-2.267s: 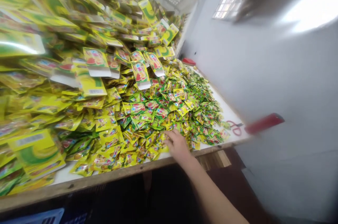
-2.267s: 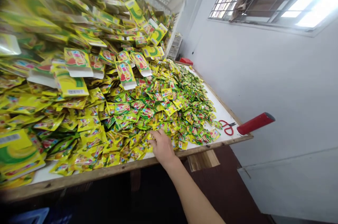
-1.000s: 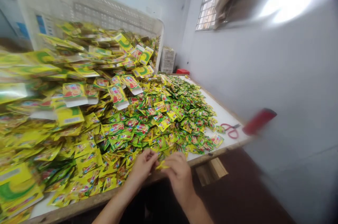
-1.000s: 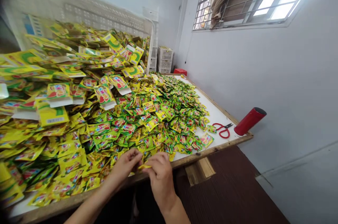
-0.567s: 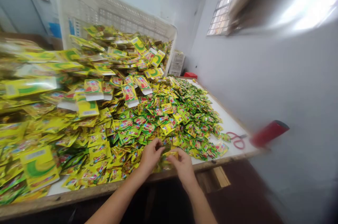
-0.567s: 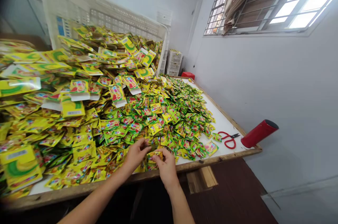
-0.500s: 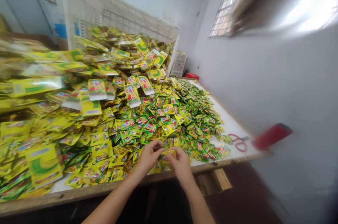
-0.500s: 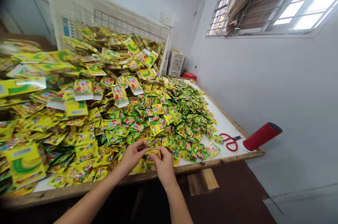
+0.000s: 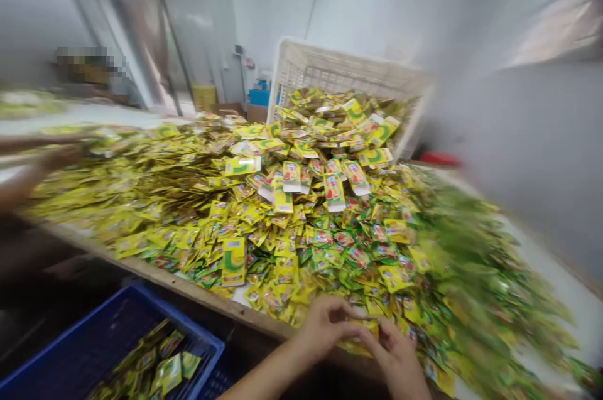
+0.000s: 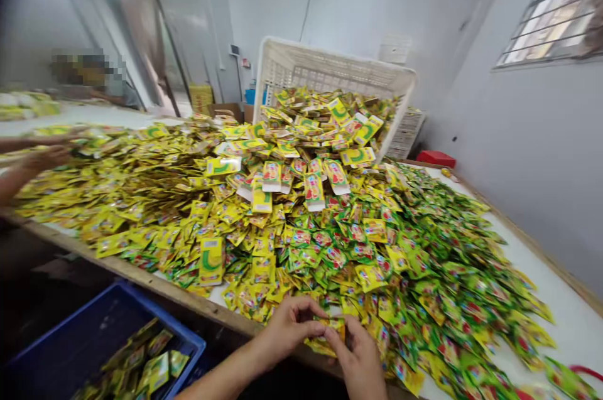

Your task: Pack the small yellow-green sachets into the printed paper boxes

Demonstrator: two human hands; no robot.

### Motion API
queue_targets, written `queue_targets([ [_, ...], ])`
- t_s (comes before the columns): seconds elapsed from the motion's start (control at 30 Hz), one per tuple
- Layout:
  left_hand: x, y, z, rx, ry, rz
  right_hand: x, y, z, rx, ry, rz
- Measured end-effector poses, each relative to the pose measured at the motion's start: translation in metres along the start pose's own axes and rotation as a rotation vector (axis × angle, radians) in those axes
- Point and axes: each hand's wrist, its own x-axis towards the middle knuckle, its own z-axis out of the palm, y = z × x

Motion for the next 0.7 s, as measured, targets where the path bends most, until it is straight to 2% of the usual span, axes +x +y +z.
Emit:
queue_targets([
  [0.07,-0.003,-0.008,-0.033,0.135,0.124,-0.006,-0.004,0.005,0.01,0.013,0.035,0.06],
  [0.13,-0.007,-0.02,-0.081,0.295,0.321,-0.044,-0.007,0.016,0.017,-0.018,0.139,0.102],
  [0.2,-0.013,-0.033,-0.133,0.443,0.443,-0.082,-0.006,0.029,0.017,-0.108,0.224,0.113],
  [0.23,-0.017,-0.041,-0.158,0.507,0.443,-0.092,-0.006,0.036,0.014,-0.171,0.239,0.113],
  [0.3,-0.026,-0.053,-0.198,0.604,0.342,-0.084,-0.003,0.045,0.007,-0.295,0.212,0.112],
  [0.4,-0.033,-0.062,-0.237,0.644,0.13,-0.08,0.0,0.047,-0.001,-0.384,0.107,0.113],
  [0.5,-0.03,-0.06,-0.26,0.579,0.02,-0.107,0.001,0.043,-0.002,-0.419,0.118,0.141],
  [0.57,-0.027,-0.051,-0.265,0.499,0.049,-0.127,0.002,0.041,-0.002,-0.387,0.174,0.152],
  [0.63,-0.023,-0.039,-0.255,0.377,0.133,-0.149,0.005,0.038,0.0,-0.274,0.23,0.146],
  [0.7,-0.02,-0.029,-0.228,0.192,0.213,-0.189,0.01,0.027,0.007,-0.136,0.287,0.119],
])
